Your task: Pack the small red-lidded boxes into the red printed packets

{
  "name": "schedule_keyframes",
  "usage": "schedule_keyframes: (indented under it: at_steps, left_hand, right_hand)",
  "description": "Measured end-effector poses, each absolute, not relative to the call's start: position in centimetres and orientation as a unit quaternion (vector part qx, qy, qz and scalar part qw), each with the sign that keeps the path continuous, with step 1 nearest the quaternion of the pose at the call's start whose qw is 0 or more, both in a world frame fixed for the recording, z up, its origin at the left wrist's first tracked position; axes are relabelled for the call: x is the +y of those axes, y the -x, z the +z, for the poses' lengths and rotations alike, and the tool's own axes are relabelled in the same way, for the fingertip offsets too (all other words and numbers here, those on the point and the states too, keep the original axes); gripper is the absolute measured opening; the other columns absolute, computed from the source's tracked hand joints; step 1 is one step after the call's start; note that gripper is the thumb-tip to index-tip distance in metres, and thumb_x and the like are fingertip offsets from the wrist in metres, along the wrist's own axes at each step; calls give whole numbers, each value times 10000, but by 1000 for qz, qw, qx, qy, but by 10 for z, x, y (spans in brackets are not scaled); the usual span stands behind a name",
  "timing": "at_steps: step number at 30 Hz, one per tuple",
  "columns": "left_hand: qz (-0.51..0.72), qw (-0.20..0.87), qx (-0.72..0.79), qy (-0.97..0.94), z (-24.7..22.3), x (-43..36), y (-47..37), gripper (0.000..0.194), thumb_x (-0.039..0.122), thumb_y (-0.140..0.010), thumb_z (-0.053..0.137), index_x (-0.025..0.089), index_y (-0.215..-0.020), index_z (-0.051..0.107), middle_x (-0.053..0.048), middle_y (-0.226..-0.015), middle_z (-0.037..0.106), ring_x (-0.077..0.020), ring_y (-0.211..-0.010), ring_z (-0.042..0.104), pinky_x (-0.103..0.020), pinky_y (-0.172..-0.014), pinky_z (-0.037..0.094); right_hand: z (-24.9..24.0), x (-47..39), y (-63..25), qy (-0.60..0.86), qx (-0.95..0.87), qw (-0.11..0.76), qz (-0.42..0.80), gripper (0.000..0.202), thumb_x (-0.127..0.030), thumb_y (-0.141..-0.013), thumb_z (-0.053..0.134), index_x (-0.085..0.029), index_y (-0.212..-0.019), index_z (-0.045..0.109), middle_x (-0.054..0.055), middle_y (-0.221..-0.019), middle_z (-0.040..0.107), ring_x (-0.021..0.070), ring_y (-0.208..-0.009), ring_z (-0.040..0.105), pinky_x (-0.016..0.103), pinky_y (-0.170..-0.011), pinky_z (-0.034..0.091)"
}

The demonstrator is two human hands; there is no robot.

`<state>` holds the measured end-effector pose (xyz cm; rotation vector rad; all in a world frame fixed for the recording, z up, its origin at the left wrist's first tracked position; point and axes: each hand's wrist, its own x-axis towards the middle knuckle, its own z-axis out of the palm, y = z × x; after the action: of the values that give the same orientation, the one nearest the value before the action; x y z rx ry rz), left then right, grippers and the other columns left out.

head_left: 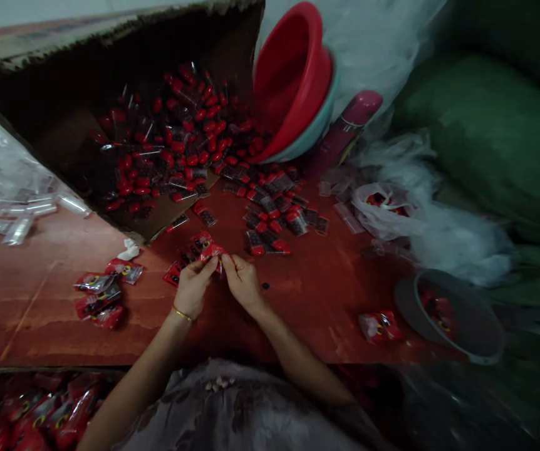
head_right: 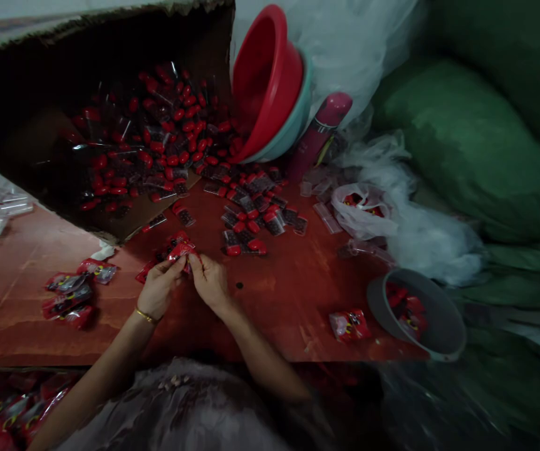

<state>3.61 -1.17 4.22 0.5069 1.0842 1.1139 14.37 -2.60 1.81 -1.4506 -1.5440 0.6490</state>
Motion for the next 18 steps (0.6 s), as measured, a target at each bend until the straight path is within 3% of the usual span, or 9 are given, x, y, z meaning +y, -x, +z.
schedule_keyframes:
  at_steps: [4,7,10,15,18]
  left_hand:
    - [463,715,497,-167,48,-7,-22,274,254,-509,797,150,-730,672,-32,-742,698,-126,-669,632,-265,-683,494]
    - [432,736,496,-156,52,-6,-16,219,235,-550,772,152,-715,656,-47,-757,702,-151,-690,645,-310,-706,505]
    - [439,725,508,-155,54,-7,-20,247,225,-516,796,140,-689,641,-32,-699,690,-119,-593,617,-277,-655,502]
    - [425,739,501,-149,57,-10,-29,332,281,-451,835,133,-657,621,-13,-645,674,-118,-573,611,-250,-592,487]
    - [403,752,497,-158,60,-12,-28,336,308,-457,833,130,-641,616,-5,-589,652,-124,-560,606,-252,-578,486]
  right_hand:
    - [21,-11,-177,575,-731,353,101,303,-255,-913,323,-174,-943,614,79,-896,664,201,-832,557,314,-751,411]
    - [15,5,-214,589,-773,236,-4,373,-71,-816,386,-169,-1115,587,102,-1166,608,261,-1026,492,383,-812,360]
    - [12,9,-238,569,-806,162,-25,438,-22,-756,427,-191,-1122,599,77,-1208,592,262,-1046,472,391,-823,325]
    - [29,-11,-240,551,-829,100,15,374,-146,-751,500,-170,-1109,609,98,-1140,604,249,-966,488,396,-856,287]
    - [39,-17,-236,539,-837,84,37,507,-126,-707,490,-157,-1210,540,113,-1233,542,263,-1048,451,407,-913,253]
